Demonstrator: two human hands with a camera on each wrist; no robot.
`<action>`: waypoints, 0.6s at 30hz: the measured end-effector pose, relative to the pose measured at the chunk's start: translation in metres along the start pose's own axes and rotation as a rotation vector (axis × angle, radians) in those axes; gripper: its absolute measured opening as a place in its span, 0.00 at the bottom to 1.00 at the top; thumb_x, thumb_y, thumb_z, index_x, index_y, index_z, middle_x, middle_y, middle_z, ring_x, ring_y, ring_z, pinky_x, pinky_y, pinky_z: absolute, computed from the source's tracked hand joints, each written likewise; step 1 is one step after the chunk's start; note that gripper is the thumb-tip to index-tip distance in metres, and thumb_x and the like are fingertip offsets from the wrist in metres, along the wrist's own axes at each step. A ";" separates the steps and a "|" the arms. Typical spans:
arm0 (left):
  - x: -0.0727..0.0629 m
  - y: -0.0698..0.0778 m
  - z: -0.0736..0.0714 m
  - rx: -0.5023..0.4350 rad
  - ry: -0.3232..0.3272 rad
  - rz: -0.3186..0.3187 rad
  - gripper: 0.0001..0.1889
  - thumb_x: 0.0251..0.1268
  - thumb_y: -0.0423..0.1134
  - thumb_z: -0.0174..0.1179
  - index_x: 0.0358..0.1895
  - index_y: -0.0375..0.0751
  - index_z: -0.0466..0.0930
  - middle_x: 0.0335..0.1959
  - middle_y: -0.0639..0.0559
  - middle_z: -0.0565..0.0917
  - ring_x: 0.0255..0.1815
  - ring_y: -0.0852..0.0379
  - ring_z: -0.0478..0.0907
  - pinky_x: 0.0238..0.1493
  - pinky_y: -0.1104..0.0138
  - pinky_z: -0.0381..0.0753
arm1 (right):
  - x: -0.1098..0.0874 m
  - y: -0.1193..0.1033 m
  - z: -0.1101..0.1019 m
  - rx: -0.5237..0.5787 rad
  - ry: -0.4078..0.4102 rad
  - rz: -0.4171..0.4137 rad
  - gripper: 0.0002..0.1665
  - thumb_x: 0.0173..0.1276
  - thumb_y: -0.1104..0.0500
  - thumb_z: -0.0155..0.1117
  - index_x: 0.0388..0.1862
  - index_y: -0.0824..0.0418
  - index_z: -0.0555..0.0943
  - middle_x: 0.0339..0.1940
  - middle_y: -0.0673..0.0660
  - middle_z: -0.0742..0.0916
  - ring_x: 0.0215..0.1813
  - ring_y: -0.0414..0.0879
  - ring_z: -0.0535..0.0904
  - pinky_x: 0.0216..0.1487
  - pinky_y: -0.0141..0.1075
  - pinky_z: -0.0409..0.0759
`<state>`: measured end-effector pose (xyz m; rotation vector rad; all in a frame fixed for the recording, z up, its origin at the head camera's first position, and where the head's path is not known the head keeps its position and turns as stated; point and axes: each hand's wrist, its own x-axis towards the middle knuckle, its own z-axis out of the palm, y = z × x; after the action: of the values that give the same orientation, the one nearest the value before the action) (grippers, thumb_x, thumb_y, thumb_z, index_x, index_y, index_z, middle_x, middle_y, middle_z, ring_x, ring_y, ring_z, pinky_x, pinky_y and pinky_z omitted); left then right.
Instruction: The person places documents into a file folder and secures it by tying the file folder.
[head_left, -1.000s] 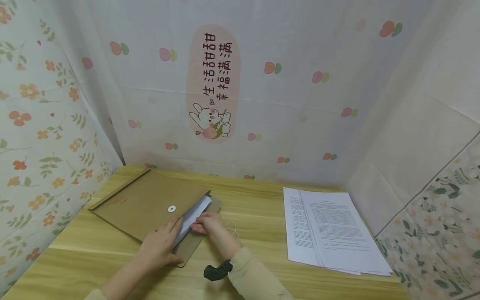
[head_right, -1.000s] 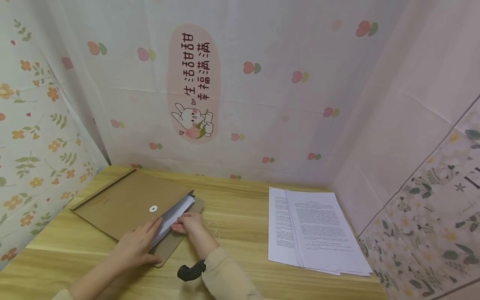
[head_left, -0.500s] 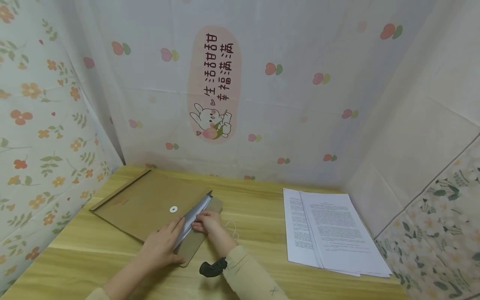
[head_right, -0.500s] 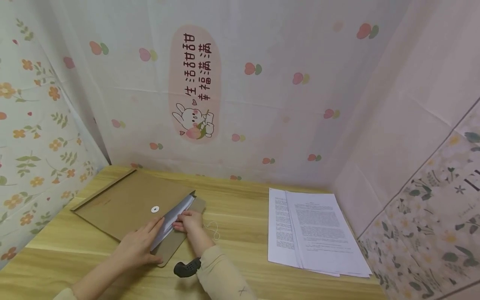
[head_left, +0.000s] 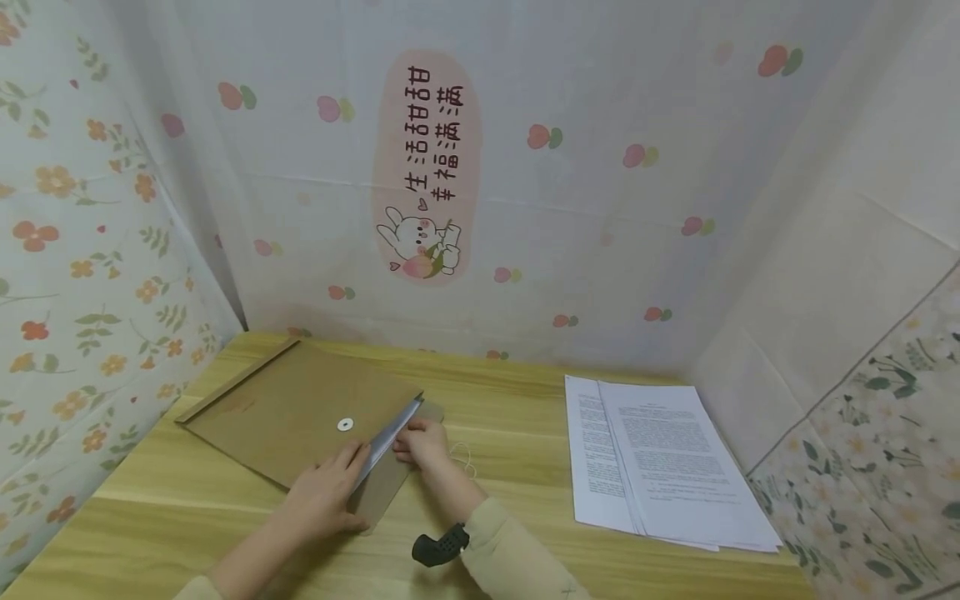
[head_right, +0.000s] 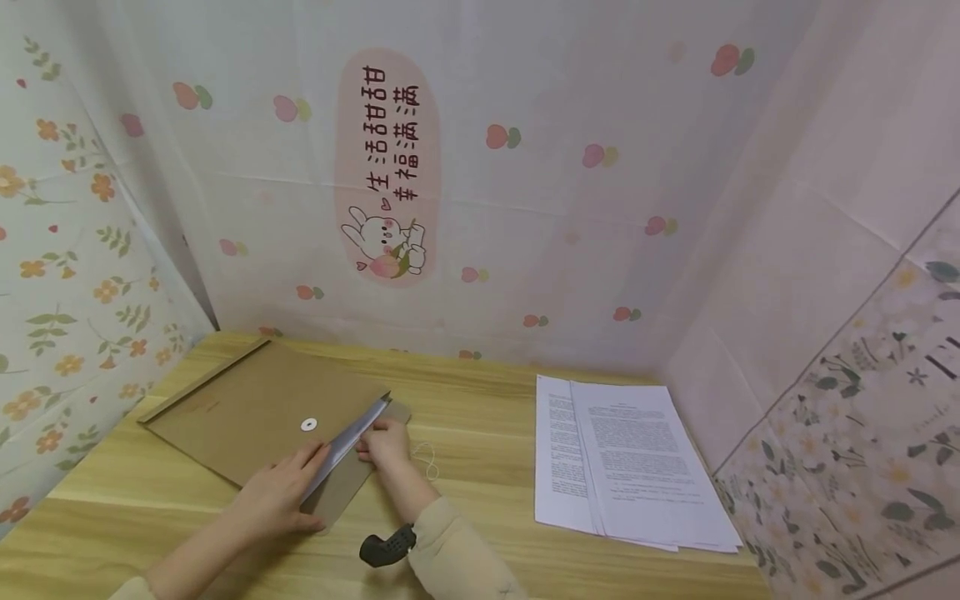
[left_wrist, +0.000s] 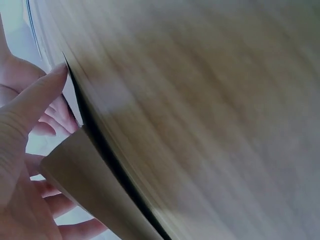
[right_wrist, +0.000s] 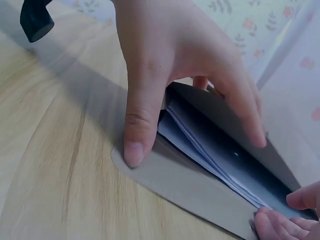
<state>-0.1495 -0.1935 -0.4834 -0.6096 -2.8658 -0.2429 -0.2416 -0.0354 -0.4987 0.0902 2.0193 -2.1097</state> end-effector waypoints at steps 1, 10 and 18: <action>0.000 0.000 0.000 -0.004 -0.002 0.002 0.56 0.30 0.58 0.78 0.65 0.27 0.66 0.60 0.35 0.71 0.54 0.40 0.74 0.37 0.48 0.79 | -0.001 0.000 -0.002 -0.012 -0.003 -0.010 0.23 0.61 0.75 0.56 0.56 0.83 0.70 0.33 0.68 0.85 0.32 0.51 0.85 0.32 0.35 0.84; -0.003 -0.002 -0.004 -0.089 -0.066 0.018 0.49 0.39 0.52 0.76 0.64 0.27 0.67 0.62 0.29 0.68 0.58 0.32 0.70 0.47 0.39 0.73 | -0.007 -0.001 -0.020 -0.087 -0.066 -0.026 0.21 0.62 0.72 0.58 0.54 0.80 0.72 0.37 0.66 0.84 0.37 0.54 0.84 0.38 0.38 0.84; 0.001 -0.005 -0.012 -0.195 -0.158 0.005 0.37 0.51 0.47 0.70 0.63 0.31 0.70 0.63 0.28 0.68 0.59 0.31 0.68 0.51 0.35 0.69 | -0.018 -0.011 -0.043 -0.141 -0.183 -0.071 0.20 0.67 0.69 0.57 0.55 0.80 0.72 0.43 0.72 0.84 0.44 0.61 0.83 0.44 0.46 0.82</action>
<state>-0.1508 -0.2003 -0.4720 -0.7007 -3.0140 -0.4994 -0.2312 0.0093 -0.4866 -0.1929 2.0806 -1.9290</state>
